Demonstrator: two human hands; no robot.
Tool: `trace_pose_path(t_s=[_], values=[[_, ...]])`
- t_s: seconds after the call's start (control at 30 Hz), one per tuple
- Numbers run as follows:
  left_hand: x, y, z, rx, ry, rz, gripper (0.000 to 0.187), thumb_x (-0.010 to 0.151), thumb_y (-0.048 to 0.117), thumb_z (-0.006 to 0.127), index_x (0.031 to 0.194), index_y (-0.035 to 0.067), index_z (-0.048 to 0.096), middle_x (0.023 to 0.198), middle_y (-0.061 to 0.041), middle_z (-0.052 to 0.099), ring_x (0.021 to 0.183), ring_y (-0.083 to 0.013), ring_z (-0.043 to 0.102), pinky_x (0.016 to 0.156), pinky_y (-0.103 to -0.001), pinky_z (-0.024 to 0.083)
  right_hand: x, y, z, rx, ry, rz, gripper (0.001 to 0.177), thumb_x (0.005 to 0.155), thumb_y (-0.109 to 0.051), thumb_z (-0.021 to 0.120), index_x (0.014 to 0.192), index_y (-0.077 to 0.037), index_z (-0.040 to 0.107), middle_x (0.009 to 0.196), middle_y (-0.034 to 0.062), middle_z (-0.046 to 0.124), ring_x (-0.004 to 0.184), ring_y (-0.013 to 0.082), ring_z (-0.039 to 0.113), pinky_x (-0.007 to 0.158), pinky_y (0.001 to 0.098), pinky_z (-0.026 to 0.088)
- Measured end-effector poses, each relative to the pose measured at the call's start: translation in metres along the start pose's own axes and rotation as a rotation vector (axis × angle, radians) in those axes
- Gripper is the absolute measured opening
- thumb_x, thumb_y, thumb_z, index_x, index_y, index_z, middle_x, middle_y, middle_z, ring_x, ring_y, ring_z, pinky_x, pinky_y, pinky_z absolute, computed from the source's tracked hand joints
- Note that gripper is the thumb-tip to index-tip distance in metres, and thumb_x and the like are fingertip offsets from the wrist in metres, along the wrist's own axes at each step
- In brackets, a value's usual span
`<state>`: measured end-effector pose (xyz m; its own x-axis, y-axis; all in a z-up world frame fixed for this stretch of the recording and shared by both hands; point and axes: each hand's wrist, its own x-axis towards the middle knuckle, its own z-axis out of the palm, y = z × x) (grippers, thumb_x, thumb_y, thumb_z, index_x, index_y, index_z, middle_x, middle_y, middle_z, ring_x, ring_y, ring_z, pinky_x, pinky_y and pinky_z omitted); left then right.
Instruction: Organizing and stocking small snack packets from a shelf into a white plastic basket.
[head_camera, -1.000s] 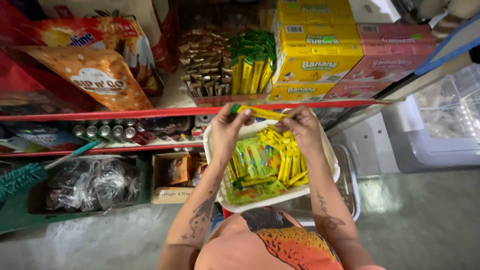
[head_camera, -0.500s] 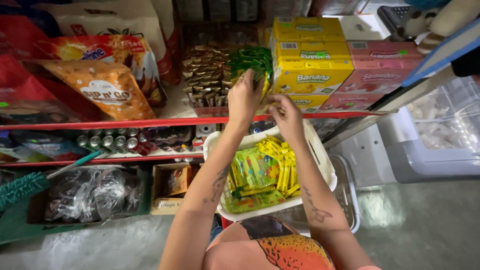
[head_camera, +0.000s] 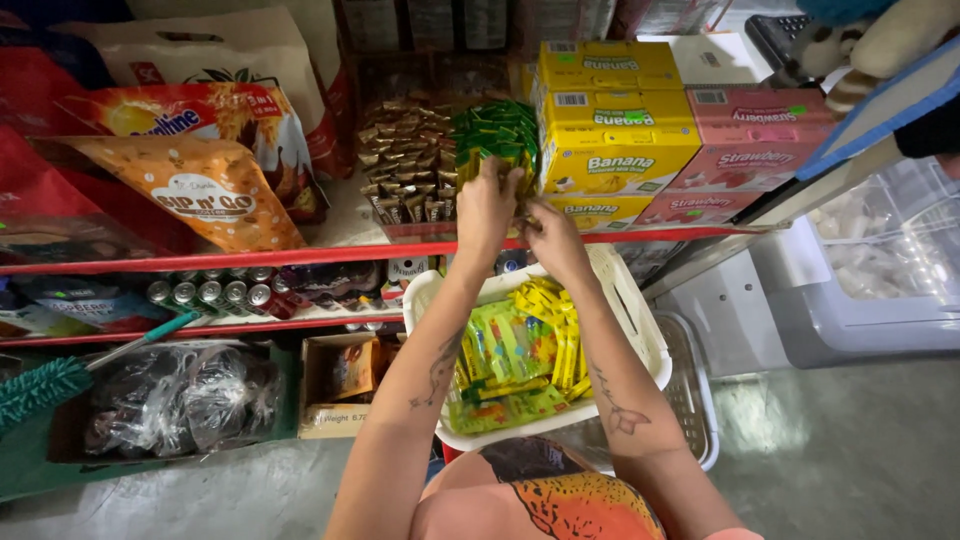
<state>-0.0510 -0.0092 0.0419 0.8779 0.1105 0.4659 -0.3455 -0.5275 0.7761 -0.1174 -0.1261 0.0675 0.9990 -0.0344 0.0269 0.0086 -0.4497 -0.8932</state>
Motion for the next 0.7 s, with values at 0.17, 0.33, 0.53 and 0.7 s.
trace_pose_path(t_s=[0.17, 0.33, 0.53, 0.7], values=[[0.004, -0.008, 0.002, 0.086, -0.029, 0.049, 0.023, 0.096, 0.03, 0.067, 0.101, 0.009, 0.061, 0.08, -0.019, 0.074, 0.073, -0.0434, 0.071, 0.061, -0.054, 0.056, 0.006, 0.033, 0.008, -0.145, 0.053, -0.328, 0.04, 0.092, 0.005, 0.06, 0.132, 0.0, 0.062, 0.13, 0.0133, 0.065, 0.087, 0.0232, 0.072, 0.07, 0.0337, 0.057], [0.004, -0.009, 0.002, 0.219, -0.09, 0.044, 0.026, 0.094, 0.035, 0.071, 0.101, 0.011, 0.063, 0.076, -0.019, 0.072, 0.071, -0.0436, 0.07, 0.06, -0.054, 0.055, -0.002, 0.029, 0.001, -0.17, 0.07, -0.364, 0.037, 0.097, 0.004, 0.061, 0.134, 0.002, 0.064, 0.133, 0.011, 0.064, 0.087, 0.0194, 0.072, 0.075, 0.0319, 0.058], [-0.006, -0.019, -0.001, 0.33, -0.046, 0.109, 0.025, 0.092, 0.036, 0.07, 0.096, 0.012, 0.063, 0.079, -0.015, 0.073, 0.067, -0.0401, 0.071, 0.055, -0.052, 0.054, -0.018, 0.063, -0.029, 0.186, -0.177, -0.058, 0.03, 0.103, -0.011, 0.062, 0.131, -0.006, 0.07, 0.105, 0.0026, 0.075, 0.077, 0.0073, 0.066, 0.056, 0.0253, 0.054], [-0.011, -0.012, -0.011, 0.354, -0.073, 0.096, 0.031, 0.103, 0.04, 0.065, 0.095, 0.01, 0.061, 0.08, -0.015, 0.073, 0.068, -0.0396, 0.071, 0.054, -0.049, 0.055, -0.011, 0.135, -0.017, -0.133, -0.436, 0.148, 0.023, 0.102, -0.017, 0.064, 0.117, -0.004, 0.075, 0.097, 0.009, 0.077, 0.073, 0.0118, 0.067, 0.06, 0.0324, 0.056]])
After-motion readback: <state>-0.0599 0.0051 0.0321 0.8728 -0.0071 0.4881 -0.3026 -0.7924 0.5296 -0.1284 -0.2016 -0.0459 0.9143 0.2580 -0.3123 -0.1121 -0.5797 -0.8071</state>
